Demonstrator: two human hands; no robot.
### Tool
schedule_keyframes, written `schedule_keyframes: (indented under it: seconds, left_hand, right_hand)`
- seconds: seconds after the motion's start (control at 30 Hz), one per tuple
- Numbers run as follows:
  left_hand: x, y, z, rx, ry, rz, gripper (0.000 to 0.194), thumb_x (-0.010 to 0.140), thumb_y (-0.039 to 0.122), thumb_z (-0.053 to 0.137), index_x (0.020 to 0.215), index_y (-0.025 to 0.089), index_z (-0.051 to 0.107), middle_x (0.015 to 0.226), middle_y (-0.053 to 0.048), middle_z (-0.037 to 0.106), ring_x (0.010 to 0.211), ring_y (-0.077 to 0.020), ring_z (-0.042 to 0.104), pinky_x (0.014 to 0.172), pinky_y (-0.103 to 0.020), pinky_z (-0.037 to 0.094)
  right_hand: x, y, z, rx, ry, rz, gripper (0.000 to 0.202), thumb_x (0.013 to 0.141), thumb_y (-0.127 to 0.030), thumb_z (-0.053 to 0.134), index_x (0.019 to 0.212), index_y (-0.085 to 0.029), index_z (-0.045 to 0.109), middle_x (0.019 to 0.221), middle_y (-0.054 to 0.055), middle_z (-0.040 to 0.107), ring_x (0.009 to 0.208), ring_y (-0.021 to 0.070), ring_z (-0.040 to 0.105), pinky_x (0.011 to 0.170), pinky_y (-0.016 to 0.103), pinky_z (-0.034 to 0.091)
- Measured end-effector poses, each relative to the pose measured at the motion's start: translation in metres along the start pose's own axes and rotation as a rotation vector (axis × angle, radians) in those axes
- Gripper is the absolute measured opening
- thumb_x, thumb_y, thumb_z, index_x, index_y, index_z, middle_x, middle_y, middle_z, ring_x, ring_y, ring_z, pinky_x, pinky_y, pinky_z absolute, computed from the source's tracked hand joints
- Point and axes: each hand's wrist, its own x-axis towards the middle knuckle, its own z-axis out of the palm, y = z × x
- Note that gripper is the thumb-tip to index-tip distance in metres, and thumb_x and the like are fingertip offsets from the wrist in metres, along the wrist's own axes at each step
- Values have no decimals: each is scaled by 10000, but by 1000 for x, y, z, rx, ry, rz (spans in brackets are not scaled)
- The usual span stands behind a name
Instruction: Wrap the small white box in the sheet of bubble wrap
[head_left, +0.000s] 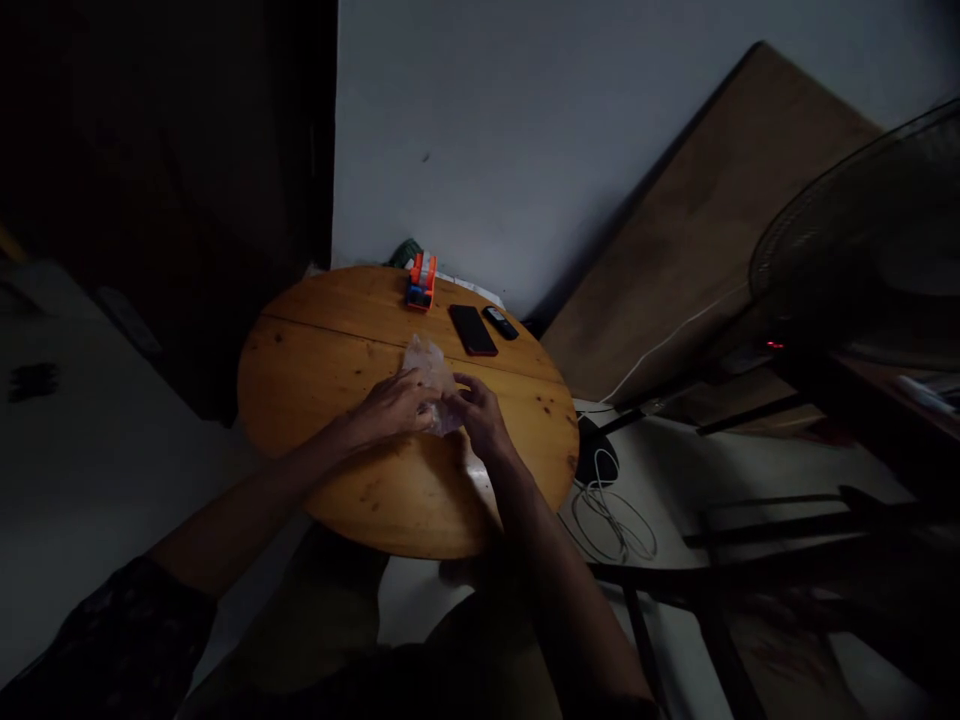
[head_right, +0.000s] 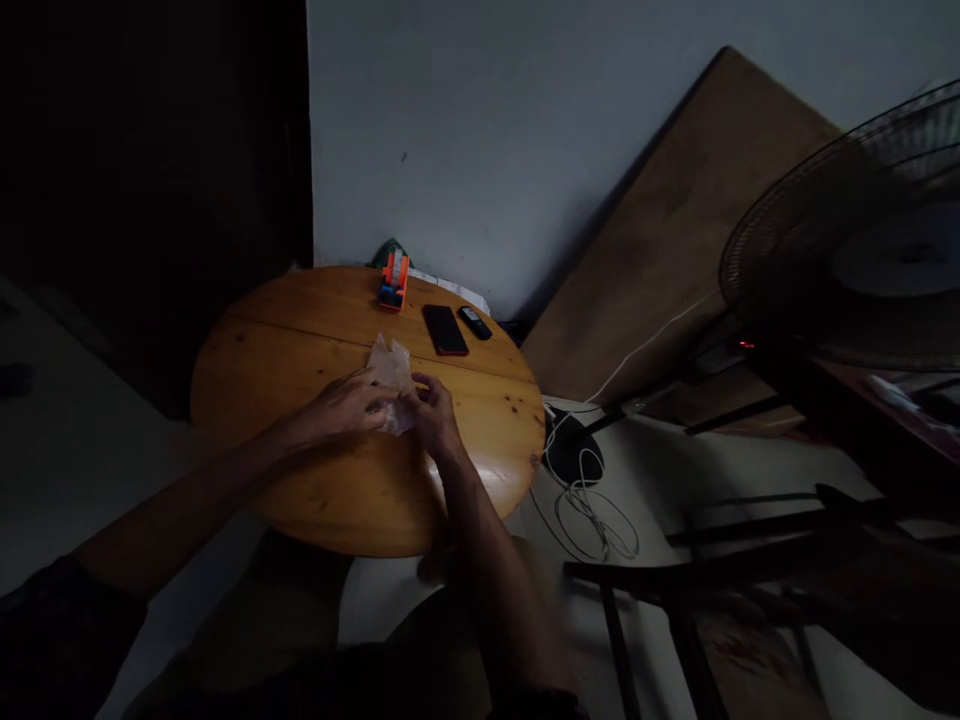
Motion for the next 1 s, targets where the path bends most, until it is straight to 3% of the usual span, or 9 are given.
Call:
schedule_keyframes:
  seconds: [0.23,0.37,0.47,0.6,0.73,0.87,1.0]
  left_hand:
    - [3,-2,10,-119,98,-24,640,829,205,591,1459,184,480,1392,-110,610,1246,-254,599,1064,-355,473]
    - [2,0,12,-111,97,-45,688,843,209,568,1507,169,392,1407,-124,607,1276,-261,586,1067,-367,467]
    - [1,-1,14,-137,112,-49,718,849,255,586,1526,192,356,1427,-121,591,1290,-274,573,1059,-383,470]
    - [0,-3,15,-219,135,-52,756,811,240,622,1523,202,372,1395,-115,605,1264,-269,581,1058,-377,465]
    - [-3,-7,10,-363,130,-81,766,775,212,599,1512,139,404,1134,-89,681,970,-213,649,898,-340,522]
    - [-3,-10,10,-508,148,-127,793,758,230,603,1515,114,397,996,-40,652,760,-152,605,739,-297,525]
    - [-1,-10,17,-400,301,-218,630,767,272,648,1381,163,557,1111,-82,639,905,-203,641,819,-332,539]
  right_hand:
    - [-5,-2,11,20,35,40,576,621,-402,785,1114,-174,594,734,-16,654,606,150,603,536,261,476]
    - [-3,-6,17,-160,83,-6,564,680,-358,724,1187,-139,609,712,-12,651,632,156,618,561,263,490]
    - [-7,-14,18,-310,39,-42,547,742,-338,682,1233,-104,621,798,44,713,703,174,661,588,264,514]
    - [-20,-23,9,-292,-151,-54,541,796,-274,620,1311,-111,586,1042,123,766,826,191,696,626,270,548]
    - [-25,-20,1,-338,-265,-140,570,806,-218,606,1369,-147,550,1156,122,743,896,176,683,712,276,550]
    - [-22,-17,11,-629,-252,-267,678,806,-192,652,1459,-164,471,1158,102,729,761,149,666,723,290,531]
    - [-23,-18,20,-887,-188,-325,747,776,-153,685,1484,-179,448,1207,115,716,894,208,691,831,336,518]
